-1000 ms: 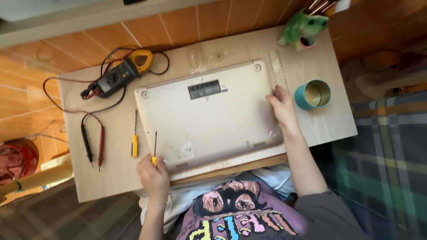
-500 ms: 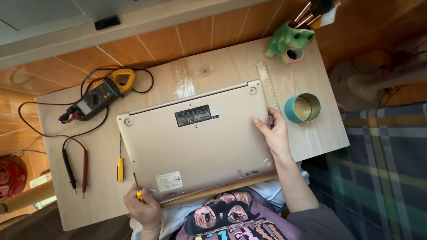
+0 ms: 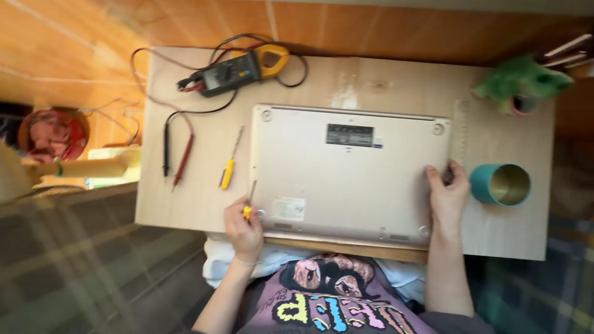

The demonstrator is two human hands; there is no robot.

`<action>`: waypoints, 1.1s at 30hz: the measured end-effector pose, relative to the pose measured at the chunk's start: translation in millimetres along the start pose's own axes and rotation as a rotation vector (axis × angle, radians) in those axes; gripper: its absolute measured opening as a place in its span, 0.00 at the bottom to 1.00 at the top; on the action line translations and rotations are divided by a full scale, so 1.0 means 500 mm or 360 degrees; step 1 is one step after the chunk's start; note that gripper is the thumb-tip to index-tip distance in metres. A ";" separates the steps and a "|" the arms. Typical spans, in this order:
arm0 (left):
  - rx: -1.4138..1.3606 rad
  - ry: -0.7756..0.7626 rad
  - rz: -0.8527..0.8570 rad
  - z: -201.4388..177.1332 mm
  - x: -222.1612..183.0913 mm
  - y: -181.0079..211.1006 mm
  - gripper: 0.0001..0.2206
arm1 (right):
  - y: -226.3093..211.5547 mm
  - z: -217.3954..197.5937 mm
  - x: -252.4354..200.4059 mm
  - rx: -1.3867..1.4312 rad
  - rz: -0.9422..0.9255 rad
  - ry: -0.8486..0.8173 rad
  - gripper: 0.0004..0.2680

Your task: Disassembling and inspecting the bottom panel of a laptop using a screwdriver and multimeter.

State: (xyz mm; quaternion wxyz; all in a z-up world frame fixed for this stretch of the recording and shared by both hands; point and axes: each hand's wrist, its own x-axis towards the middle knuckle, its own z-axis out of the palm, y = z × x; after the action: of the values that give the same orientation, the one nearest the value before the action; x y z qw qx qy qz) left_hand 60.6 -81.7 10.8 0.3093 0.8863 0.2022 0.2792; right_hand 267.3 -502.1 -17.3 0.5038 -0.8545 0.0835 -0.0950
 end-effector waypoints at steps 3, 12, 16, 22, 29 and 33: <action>-0.0065 -0.0017 0.0032 -0.014 0.020 0.016 0.08 | -0.050 0.000 0.000 0.0000 0.0041 -0.0098 0.15; -0.0666 -0.0426 -0.0690 -0.104 0.069 0.007 0.10 | -0.052 -0.003 -0.075 -0.0984 -0.0476 -0.0110 0.23; -0.0713 -0.0800 -0.1130 -0.121 0.067 0.016 0.12 | -0.251 0.085 -0.221 -0.0990 -0.0751 -0.0267 0.28; -0.1363 -0.0714 -0.0840 -0.087 -0.002 -0.049 0.16 | -0.339 0.235 -0.367 -0.0965 -0.1496 -0.0981 0.38; -0.1271 -0.0770 -0.0957 -0.109 0.023 -0.031 0.16 | -0.372 0.281 -0.381 -0.1180 -0.1706 -0.0971 0.32; -0.0702 -0.0911 -0.0611 -0.118 0.141 -0.009 0.10 | -0.344 0.287 -0.388 -0.1319 -0.1952 -0.0755 0.20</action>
State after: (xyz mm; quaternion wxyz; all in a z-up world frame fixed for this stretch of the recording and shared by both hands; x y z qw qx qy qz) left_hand 76.9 -15.5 72.4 0.5822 0.7867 0.2051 -0.0047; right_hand 123.2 -252.3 50.5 0.0049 -0.8641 -0.4856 -0.1324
